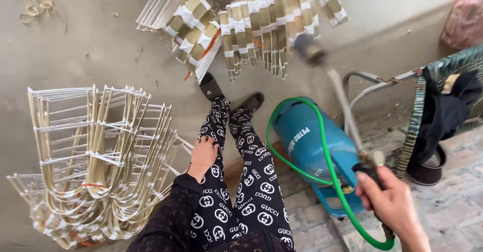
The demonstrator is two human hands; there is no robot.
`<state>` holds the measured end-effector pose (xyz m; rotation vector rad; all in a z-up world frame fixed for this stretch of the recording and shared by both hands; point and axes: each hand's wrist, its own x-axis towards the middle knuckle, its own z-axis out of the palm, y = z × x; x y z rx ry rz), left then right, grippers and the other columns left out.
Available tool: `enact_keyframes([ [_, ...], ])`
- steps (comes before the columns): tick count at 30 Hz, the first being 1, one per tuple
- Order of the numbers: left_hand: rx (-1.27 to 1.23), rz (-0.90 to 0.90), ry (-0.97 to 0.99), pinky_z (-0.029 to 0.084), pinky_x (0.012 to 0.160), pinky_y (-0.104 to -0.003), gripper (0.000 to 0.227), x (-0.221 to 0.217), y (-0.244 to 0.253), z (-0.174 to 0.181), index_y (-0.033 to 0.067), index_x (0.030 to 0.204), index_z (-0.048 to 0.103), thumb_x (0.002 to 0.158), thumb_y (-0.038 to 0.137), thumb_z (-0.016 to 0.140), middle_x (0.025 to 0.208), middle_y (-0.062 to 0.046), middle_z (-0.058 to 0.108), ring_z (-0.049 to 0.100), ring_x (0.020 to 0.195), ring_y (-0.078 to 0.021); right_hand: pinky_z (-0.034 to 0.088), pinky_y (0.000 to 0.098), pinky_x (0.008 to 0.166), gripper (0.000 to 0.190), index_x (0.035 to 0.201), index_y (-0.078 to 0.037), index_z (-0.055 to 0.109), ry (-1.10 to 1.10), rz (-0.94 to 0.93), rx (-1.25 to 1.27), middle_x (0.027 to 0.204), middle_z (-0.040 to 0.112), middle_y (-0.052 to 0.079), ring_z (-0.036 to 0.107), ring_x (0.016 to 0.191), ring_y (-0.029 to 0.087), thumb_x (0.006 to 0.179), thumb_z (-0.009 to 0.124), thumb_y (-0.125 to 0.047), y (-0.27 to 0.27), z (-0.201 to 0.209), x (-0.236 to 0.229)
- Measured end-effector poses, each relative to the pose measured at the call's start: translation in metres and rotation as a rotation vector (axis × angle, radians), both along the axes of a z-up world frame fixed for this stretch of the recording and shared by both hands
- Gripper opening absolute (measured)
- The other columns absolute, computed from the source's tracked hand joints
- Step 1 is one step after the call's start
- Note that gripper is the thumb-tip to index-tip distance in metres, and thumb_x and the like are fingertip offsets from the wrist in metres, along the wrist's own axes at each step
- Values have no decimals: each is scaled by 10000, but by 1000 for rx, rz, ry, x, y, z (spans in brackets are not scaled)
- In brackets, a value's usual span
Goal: The recorder uses a gas torch to apply heat to woven bamboo or wood furniture components to singe away fibers or set the shape.
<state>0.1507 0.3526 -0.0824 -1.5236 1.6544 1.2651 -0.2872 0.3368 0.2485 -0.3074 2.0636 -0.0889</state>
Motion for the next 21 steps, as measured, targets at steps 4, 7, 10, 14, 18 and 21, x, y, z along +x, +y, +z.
enact_keyframes([
  [4, -57, -27, 40, 549, 888, -507, 343, 20, 16, -9, 143, 1222, 678, 917, 298, 656, 1217, -129, 610, 586, 1136, -387, 404, 270, 417, 194, 940, 13, 652, -141, -125, 1, 659, 659, 57, 525, 469, 108, 936, 681, -179, 17, -27, 34],
  [7, -43, -52, 15, 549, 908, -505, 333, 24, 18, -1, 155, 1221, 679, 925, 304, 647, 1198, -111, 623, 589, 1153, -380, 407, 255, 424, 180, 1026, -29, 646, -119, -275, -72, 676, 636, 29, 524, 484, 89, 951, 652, -193, 48, -60, 61],
  [10, -60, -77, 12, 540, 880, -521, 320, 23, 16, 7, 145, 1209, 679, 931, 302, 646, 1214, -119, 613, 570, 1165, -400, 399, 264, 416, 181, 1040, -52, 658, -196, -155, 3, 650, 642, 35, 540, 471, 98, 950, 649, -209, 55, -89, 61],
  [14, -56, -44, 0, 539, 893, -522, 338, 25, 20, 8, 143, 1223, 677, 925, 300, 651, 1209, -119, 615, 575, 1160, -395, 429, 261, 417, 203, 1048, -40, 593, -185, -405, -147, 663, 609, 30, 540, 494, 84, 1001, 640, -232, 100, -141, 79],
  [18, -70, -32, 3, 537, 901, -520, 324, 21, 27, 12, 147, 1219, 682, 942, 310, 645, 1220, -122, 616, 573, 1169, -392, 423, 262, 412, 197, 1109, -82, 641, -253, -304, -83, 652, 607, 29, 531, 479, 83, 975, 637, -227, 97, -163, 90],
  [21, -113, -10, 1, 537, 901, -515, 317, 19, 34, 6, 144, 1208, 688, 940, 308, 647, 1208, -124, 620, 563, 1176, -402, 428, 260, 410, 216, 1117, -67, 628, -291, -336, -116, 653, 609, 28, 535, 479, 83, 984, 642, -237, 106, -187, 100],
])
